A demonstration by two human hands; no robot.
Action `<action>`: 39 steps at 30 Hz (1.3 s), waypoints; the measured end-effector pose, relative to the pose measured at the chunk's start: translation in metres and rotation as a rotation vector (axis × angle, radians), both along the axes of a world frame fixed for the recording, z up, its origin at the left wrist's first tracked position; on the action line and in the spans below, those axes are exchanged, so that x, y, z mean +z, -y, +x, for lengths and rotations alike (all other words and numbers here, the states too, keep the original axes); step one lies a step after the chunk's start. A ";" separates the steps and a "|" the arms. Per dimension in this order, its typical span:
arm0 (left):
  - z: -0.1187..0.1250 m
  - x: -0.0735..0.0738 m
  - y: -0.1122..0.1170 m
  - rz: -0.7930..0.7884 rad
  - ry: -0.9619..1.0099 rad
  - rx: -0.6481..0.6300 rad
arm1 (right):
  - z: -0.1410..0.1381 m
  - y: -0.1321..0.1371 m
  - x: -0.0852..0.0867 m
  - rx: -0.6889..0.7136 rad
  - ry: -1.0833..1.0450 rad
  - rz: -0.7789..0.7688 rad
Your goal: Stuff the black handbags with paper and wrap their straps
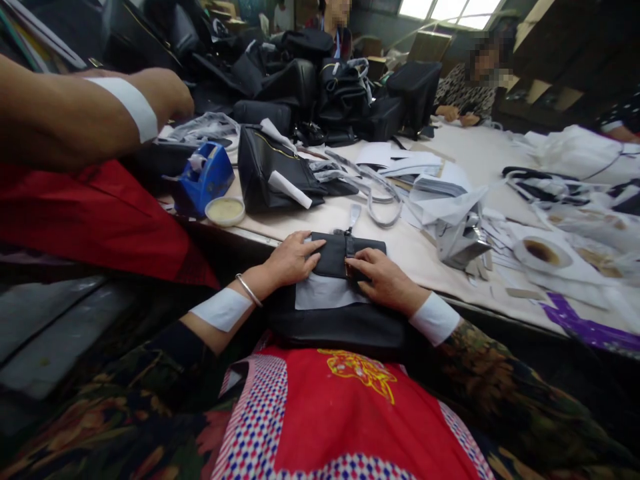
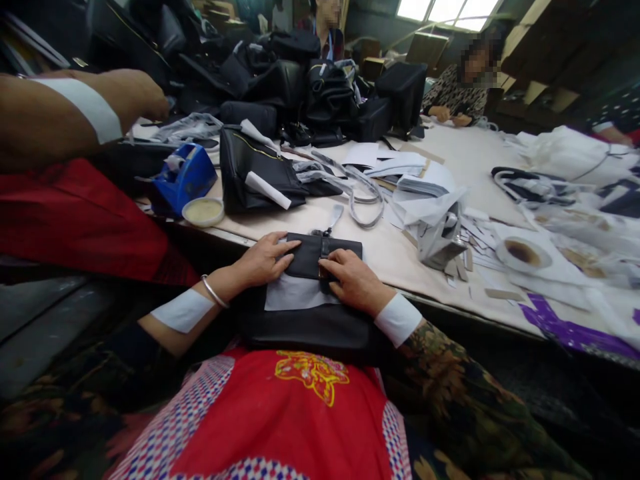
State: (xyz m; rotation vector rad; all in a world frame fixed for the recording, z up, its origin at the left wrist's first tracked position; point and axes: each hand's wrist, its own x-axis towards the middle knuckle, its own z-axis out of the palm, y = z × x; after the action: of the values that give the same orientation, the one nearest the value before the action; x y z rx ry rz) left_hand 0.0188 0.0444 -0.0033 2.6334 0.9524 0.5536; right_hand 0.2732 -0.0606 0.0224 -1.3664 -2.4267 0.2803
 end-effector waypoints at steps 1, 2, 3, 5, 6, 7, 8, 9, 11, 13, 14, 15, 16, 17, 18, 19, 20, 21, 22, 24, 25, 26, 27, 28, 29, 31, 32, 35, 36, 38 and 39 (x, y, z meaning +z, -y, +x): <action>0.000 0.000 0.001 -0.008 0.008 0.011 | -0.001 0.000 -0.001 -0.004 0.019 0.015; 0.000 0.001 0.003 -0.017 0.025 0.031 | -0.002 0.001 -0.002 -0.007 0.032 0.026; -0.001 0.002 0.006 -0.025 0.050 0.061 | -0.002 0.001 -0.002 -0.009 0.038 0.032; -0.003 0.003 0.016 -0.036 0.122 0.160 | -0.002 0.000 -0.002 -0.014 0.021 0.033; -0.004 0.004 0.023 -0.041 0.160 0.223 | -0.002 0.000 -0.001 -0.018 0.003 0.032; -0.007 0.005 0.030 -0.054 0.195 0.289 | -0.003 0.000 0.000 -0.020 -0.015 0.029; -0.009 0.006 0.038 -0.082 0.221 0.355 | -0.003 0.000 0.001 -0.020 -0.023 0.026; -0.012 0.007 0.045 -0.132 0.232 0.420 | -0.004 0.000 0.003 -0.022 -0.017 0.020; -0.016 0.006 0.056 -0.293 0.200 0.532 | -0.008 0.001 0.005 -0.038 0.038 0.012; -0.019 0.005 0.061 -0.474 0.110 0.603 | -0.012 0.003 0.007 -0.066 0.111 0.014; -0.020 0.005 0.061 -0.539 0.064 0.622 | -0.014 0.003 0.007 -0.081 0.140 0.018; -0.020 0.005 0.059 -0.581 0.031 0.630 | -0.015 0.003 0.006 -0.090 0.160 0.023; -0.020 0.004 0.057 -0.604 0.013 0.633 | -0.016 0.003 0.005 -0.089 0.166 0.026; -0.019 0.004 0.054 -0.615 0.011 0.632 | -0.015 0.003 0.004 -0.081 0.158 0.027; -0.018 0.004 0.050 -0.631 0.025 0.621 | -0.014 0.002 0.003 -0.069 0.133 0.024; -0.017 0.004 0.047 -0.672 0.056 0.598 | -0.012 0.001 0.001 -0.058 0.094 0.015; -0.016 0.003 0.045 -0.747 0.109 0.570 | -0.010 0.000 0.000 -0.049 0.047 0.001; -0.015 0.003 0.043 -0.858 0.186 0.541 | -0.007 -0.001 0.000 -0.047 -0.004 -0.017; -0.015 0.001 0.042 -0.998 0.280 0.512 | -0.005 -0.002 0.000 -0.053 -0.053 -0.040; -0.014 -0.001 0.042 -1.309 0.478 0.449 | 0.001 -0.004 0.000 -0.084 -0.134 -0.106; -0.014 -0.003 0.043 -1.444 0.562 0.420 | 0.004 -0.005 0.001 -0.105 -0.166 -0.145; -0.014 -0.003 0.045 -1.556 0.624 0.388 | 0.006 -0.005 0.001 -0.126 -0.198 -0.189; -0.013 -0.004 0.046 -1.642 0.666 0.357 | 0.009 -0.005 0.002 -0.147 -0.232 -0.233; -0.013 -0.004 0.048 -1.712 0.693 0.326 | 0.011 -0.005 0.003 -0.168 -0.272 -0.274; -0.012 -0.004 0.050 -1.768 0.708 0.298 | 0.013 -0.005 0.004 -0.189 -0.319 -0.309; -0.010 -0.002 0.052 -1.852 0.720 0.235 | 0.017 -0.003 0.005 -0.235 -0.419 -0.371; -0.009 -0.002 0.054 -1.881 0.724 0.199 | 0.018 -0.002 0.005 -0.261 -0.463 -0.398; -0.004 0.000 0.056 -1.914 0.765 0.104 | 0.023 0.002 0.007 -0.325 -0.548 -0.457; -0.002 0.000 0.056 -1.910 0.785 0.083 | 0.024 0.003 0.008 -0.342 -0.567 -0.470; 0.000 -0.003 0.056 -1.895 0.816 0.059 | 0.027 0.005 0.009 -0.373 -0.598 -0.481; 0.001 -0.004 0.056 -1.889 0.824 0.051 | 0.029 0.006 0.010 -0.388 -0.608 -0.480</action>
State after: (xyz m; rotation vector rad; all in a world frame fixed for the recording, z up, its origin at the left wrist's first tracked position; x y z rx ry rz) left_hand 0.0199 -0.0116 -0.0076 0.5877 0.6021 0.3212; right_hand 0.3018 -0.0666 0.0328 -1.6025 -1.6137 1.0500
